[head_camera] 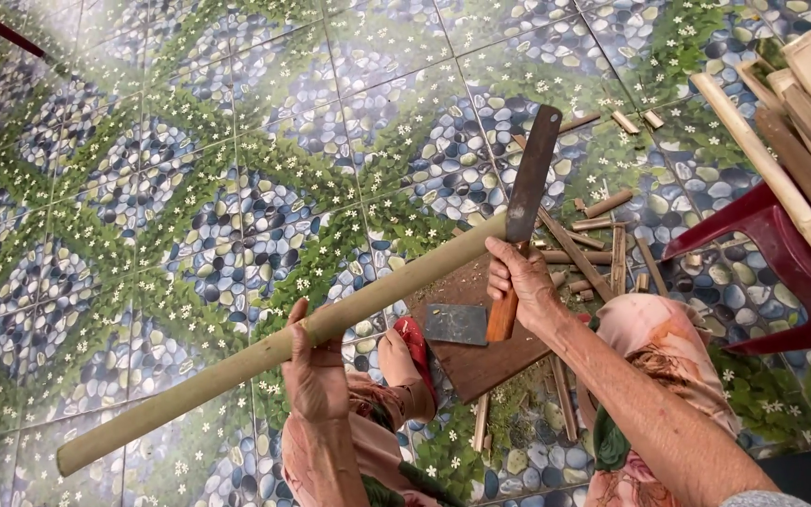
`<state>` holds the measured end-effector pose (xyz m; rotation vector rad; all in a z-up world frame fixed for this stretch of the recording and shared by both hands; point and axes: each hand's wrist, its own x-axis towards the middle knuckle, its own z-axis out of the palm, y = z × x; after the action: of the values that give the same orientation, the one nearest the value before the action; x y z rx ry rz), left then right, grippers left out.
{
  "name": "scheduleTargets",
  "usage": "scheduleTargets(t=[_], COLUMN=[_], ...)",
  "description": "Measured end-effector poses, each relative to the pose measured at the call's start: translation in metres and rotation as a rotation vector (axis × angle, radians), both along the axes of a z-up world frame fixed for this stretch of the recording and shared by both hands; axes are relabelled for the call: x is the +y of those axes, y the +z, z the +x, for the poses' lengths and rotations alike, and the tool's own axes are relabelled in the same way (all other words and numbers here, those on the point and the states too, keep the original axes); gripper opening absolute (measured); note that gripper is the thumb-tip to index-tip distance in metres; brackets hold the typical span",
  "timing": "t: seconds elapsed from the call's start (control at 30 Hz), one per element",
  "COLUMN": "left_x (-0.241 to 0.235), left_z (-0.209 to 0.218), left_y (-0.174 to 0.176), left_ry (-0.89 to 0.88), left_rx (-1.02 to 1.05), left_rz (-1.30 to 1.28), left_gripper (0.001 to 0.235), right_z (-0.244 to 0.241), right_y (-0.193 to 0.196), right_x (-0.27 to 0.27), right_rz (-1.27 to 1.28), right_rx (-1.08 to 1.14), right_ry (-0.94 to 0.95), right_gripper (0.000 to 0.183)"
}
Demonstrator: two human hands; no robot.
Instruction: The person sits on the floor and uses a knife to split and shape a bamboo pole. They repeatedly rotate the pole and shave its surface to create a flat, tapered section.
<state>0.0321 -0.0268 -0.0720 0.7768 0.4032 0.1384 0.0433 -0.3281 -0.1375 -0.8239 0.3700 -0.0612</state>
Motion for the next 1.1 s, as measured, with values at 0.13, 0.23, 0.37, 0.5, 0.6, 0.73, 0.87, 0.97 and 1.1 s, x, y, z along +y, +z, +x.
scheduleTargets(t=[0.13,0.23,0.37,0.5,0.6,0.73,0.87,0.97,1.1], left_x=[-0.013,-0.024,-0.027,-0.030,-0.031,-0.042,-0.046,-0.039,-0.053], left_z=[-0.002,-0.004,-0.002,-0.002,0.001,0.001,-0.004,-0.005,-0.002], left_y=[-0.001,0.001,-0.024,-0.028,-0.041,-0.026,-0.011,-0.011,-0.005], left_ry=[-0.119,-0.200,-0.128,0.009,0.071,0.075,0.010,-0.001,0.021], left_rx=[-0.060,-0.054,-0.110,0.005,-0.139,-0.179,-0.136,-0.123,-0.093], left_rz=[0.010,-0.027,0.107,0.247,0.250,0.318,0.428,0.471,0.536], left_gripper=[0.063,0.061,0.014,0.010,0.006,0.008,0.008,0.008,0.008], right_z=[0.003,0.006,0.005,0.018,0.012,-0.001,-0.011,0.008,-0.012], right_y=[-0.003,-0.001,0.000,-0.034,-0.032,-0.025,-0.005,-0.070,0.025], right_x=[-0.006,-0.014,-0.025,-0.040,-0.047,-0.030,-0.007,-0.036,-0.006], right_rz=[-0.018,-0.042,-0.359,-1.283,-1.376,-1.630,-1.678,-1.740,-1.680], right_rx=[-0.006,0.027,0.083,0.408,0.153,0.162,-0.033,0.161,0.299], right_ry=[0.083,0.149,0.231,0.450,0.254,0.339,0.460,0.529,0.583], right_gripper=[0.024,0.029,0.030,0.085,0.030,0.013,0.019,0.021,0.013])
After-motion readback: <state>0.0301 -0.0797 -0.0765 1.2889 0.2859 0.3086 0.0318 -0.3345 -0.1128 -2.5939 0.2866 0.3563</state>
